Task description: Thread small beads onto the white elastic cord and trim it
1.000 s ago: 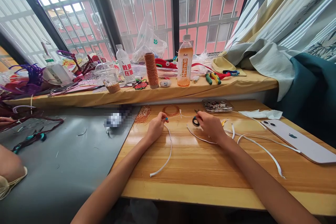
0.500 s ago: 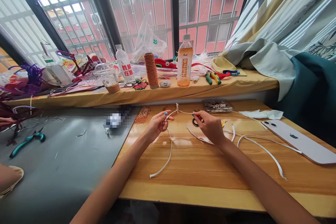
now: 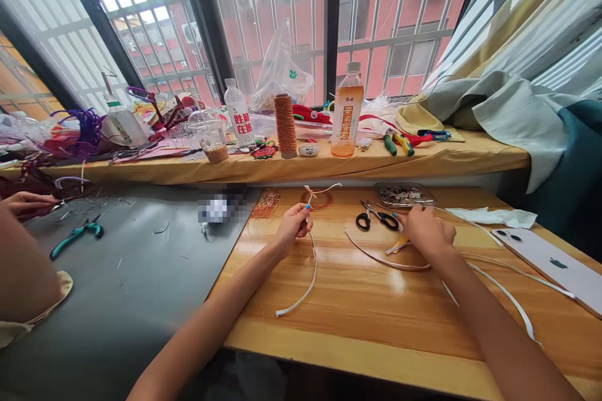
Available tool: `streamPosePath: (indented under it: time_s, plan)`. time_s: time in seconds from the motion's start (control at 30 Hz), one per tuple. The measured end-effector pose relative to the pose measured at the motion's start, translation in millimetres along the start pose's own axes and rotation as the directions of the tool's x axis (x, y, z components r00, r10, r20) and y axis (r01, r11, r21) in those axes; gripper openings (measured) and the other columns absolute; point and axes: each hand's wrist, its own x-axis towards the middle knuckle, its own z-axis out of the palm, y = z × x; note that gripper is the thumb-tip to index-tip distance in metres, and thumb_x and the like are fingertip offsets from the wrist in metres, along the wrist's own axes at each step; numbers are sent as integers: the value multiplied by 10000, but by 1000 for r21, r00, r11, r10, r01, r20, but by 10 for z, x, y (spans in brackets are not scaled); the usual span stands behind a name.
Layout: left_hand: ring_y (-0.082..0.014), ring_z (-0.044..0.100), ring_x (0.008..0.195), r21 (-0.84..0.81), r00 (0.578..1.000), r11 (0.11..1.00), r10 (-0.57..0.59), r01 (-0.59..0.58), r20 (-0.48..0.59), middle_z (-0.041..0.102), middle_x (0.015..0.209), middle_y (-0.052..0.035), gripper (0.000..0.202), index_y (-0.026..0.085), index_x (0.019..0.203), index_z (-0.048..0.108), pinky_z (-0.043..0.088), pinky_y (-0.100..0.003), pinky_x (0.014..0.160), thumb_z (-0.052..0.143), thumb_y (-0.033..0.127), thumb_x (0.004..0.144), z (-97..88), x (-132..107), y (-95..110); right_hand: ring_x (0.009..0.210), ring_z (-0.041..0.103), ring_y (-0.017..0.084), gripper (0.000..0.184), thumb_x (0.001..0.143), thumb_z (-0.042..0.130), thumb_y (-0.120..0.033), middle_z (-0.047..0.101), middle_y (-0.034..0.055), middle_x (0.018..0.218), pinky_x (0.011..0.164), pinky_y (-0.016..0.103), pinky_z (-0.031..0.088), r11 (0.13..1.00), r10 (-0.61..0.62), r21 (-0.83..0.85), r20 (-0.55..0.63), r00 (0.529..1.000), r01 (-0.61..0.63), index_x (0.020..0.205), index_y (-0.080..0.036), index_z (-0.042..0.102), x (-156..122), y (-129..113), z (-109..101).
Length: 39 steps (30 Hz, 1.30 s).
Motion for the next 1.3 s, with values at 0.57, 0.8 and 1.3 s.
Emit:
streamPosePath:
  time_s: [0.57, 0.8, 1.3]
  plan:
    - [-22, 286, 284, 19, 992, 996, 92, -91, -87, 589, 543, 8, 168, 168, 782, 352, 154, -163, 335, 485, 233, 704, -92, 106, -87, 853, 566, 315, 342, 751, 282, -101, 586, 224, 891, 609, 365, 396, 999, 48, -7, 171, 984, -48, 1035, -53, 466, 56, 77, -106]
    - [-17, 307, 289, 10, 995, 998, 64, -64, -74, 611, 589, -12, 194, 151, 748, 391, 160, -170, 331, 527, 273, 683, -71, 98, -69, 850, 531, 355, 345, 794, 205, -159, 553, 232, 878, 504, 379, 341, 956, -83, 226, -396, 915, 185, 1076, -135, 402, -40, -4, -272]
    - [-4, 293, 331, 45, 996, 998, 50, -47, -76, 427, 474, 68, 262, 133, 602, 466, 143, -181, 352, 620, 344, 577, -12, 24, 17, 719, 566, 139, 330, 813, 318, -144, 580, 60, 896, 552, 213, 398, 599, -531, 189, -635, 562, 778, 1129, -195, 401, -359, -434, 133]
